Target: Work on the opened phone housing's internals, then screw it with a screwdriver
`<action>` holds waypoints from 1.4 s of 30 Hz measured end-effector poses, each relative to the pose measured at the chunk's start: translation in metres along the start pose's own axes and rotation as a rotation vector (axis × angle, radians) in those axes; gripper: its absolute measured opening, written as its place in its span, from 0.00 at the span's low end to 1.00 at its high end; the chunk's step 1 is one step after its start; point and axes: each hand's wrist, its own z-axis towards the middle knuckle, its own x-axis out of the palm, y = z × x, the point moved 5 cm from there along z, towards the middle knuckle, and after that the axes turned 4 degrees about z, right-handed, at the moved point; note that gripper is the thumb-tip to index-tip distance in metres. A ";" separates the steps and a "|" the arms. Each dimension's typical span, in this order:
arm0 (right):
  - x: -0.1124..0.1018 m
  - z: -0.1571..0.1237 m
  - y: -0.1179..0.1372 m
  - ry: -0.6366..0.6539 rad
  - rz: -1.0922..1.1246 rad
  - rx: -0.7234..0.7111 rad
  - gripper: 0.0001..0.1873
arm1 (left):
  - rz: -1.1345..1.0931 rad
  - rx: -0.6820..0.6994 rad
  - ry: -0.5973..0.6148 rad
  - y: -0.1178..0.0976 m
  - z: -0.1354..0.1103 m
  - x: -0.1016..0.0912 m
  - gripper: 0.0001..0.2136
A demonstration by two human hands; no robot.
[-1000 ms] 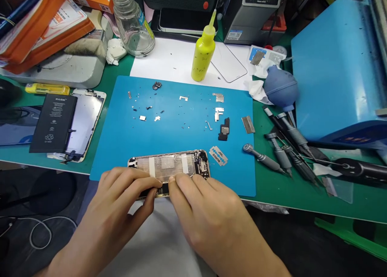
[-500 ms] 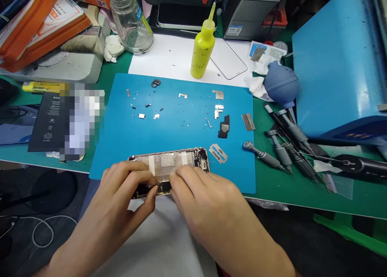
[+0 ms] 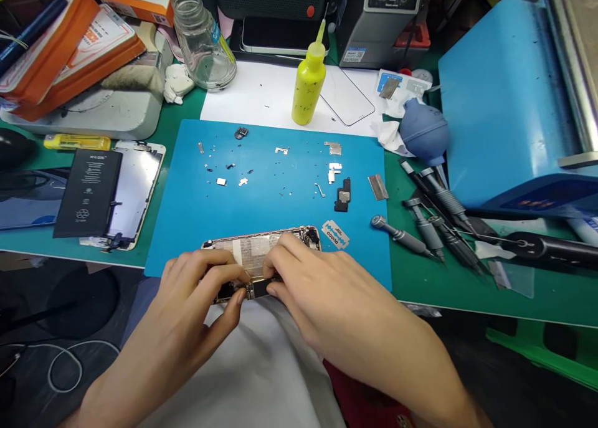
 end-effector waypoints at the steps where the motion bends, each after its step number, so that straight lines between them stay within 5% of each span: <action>1: -0.002 0.000 0.000 0.014 0.027 0.013 0.06 | 0.010 0.016 -0.001 0.000 0.001 -0.001 0.08; 10: -0.018 -0.004 -0.002 -0.090 0.299 0.006 0.09 | 0.097 0.129 -0.120 -0.012 0.008 -0.001 0.07; 16: -0.019 -0.043 -0.020 -0.442 0.356 0.001 0.16 | 0.119 0.199 -0.096 -0.014 0.008 0.000 0.10; 23: 0.008 -0.074 -0.035 -0.803 0.302 0.112 0.15 | 0.288 0.237 -0.062 -0.035 0.022 0.012 0.17; 28: 0.017 -0.079 -0.041 -0.913 0.336 0.141 0.14 | 0.314 0.285 -0.034 -0.044 0.030 0.014 0.10; 42: 0.015 -0.078 -0.045 -0.967 0.373 0.120 0.14 | 0.129 0.200 0.074 -0.030 0.016 0.023 0.14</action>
